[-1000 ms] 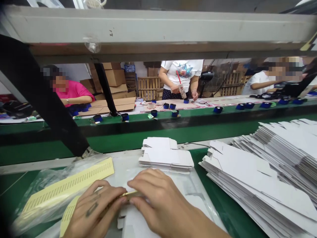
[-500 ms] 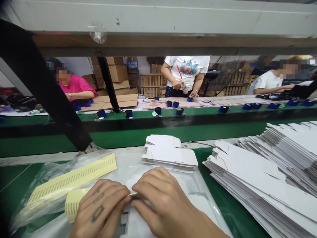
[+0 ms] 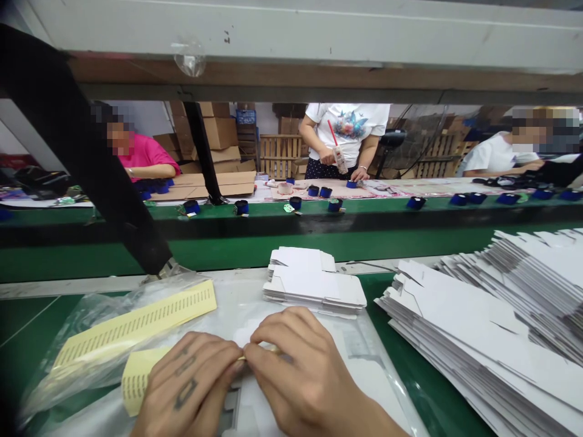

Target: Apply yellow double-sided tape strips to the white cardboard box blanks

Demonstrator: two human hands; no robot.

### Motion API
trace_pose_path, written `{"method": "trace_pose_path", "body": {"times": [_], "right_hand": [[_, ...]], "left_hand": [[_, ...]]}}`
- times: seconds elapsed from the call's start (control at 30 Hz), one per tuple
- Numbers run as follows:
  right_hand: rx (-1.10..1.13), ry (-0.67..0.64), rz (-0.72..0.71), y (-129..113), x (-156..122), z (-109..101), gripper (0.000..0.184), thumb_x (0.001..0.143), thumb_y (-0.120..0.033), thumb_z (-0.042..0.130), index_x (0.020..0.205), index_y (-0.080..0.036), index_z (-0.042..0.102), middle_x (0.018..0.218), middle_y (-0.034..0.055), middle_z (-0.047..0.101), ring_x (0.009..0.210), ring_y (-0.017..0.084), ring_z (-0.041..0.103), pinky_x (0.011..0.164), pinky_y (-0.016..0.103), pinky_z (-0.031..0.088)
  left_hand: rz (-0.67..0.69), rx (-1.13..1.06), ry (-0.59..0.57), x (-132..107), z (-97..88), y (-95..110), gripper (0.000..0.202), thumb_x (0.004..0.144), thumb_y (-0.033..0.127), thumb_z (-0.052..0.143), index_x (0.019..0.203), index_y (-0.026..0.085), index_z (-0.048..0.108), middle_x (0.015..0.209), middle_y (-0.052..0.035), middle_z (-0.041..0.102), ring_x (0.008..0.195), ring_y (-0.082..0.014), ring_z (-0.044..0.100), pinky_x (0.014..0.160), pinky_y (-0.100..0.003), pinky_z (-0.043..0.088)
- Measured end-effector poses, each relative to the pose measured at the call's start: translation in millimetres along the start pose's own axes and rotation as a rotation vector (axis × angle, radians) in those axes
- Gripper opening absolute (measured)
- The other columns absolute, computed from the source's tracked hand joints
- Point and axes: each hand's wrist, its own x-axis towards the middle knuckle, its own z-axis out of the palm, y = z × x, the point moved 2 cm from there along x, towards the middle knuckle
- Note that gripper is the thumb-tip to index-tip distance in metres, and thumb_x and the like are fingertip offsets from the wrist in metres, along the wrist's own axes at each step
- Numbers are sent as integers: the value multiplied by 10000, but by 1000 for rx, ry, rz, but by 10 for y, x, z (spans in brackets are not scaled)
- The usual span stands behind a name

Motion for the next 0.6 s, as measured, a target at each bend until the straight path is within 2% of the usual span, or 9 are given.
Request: {"method": "trace_pose_path", "body": {"times": [0.2,0.3,0.37,0.43,0.5,0.57,0.6], "right_hand": [[-116,33,-141,-11,-13,55,243,865,-3,511,952,-153,681,857,78,742,817,195,665,755,371,535],[-143,63,-196,-38,-18,61,227,896,-22,496,938,-139,685,860,88,747,842,209,670,763,381,543],[-97,56,-179,-63,-5,-9,196,913,-41,520,919,-152,681,904,91,753,902,225,678,795,384,553],[39,16,-62,-61,34,-150,135,920,-77,576,902,-181,661,975,88,752,974,234,683,840,363,563],[186,-23,151,-6,100,-318,95,926,-135,623,897,-224,637,1050,63,741,1021,223,682,873,324,563],[268,-85,359,91,180,-433,67,945,-218,627,889,-254,634,1095,31,728,1036,207,679,889,303,553],[292,-147,443,148,220,-447,80,956,-256,612,881,-261,639,1112,21,722,1040,202,676,900,305,545]], "left_hand": [[-8,31,-103,-61,-18,1,190,859,-27,534,930,140,590,725,-45,641,654,-175,567,620,-329,454],[-12,42,-79,-71,-39,2,184,863,-12,518,926,137,606,718,-45,645,642,-179,573,610,-326,458],[-47,-4,-50,-53,-93,-7,184,869,-5,509,906,152,600,714,-32,651,635,-175,587,617,-321,464],[-113,-106,-60,-19,-180,-31,186,881,12,504,909,175,589,734,-12,665,657,-167,616,653,-314,475],[-165,-272,-136,12,-261,-58,160,892,63,517,908,207,586,736,19,665,669,-150,632,699,-299,483],[-153,-443,-214,19,-288,-72,107,925,155,514,904,228,589,723,39,664,659,-135,637,713,-282,489],[-117,-489,-218,9,-274,-74,108,955,213,493,925,231,595,726,40,674,651,-132,644,695,-273,491]]}}
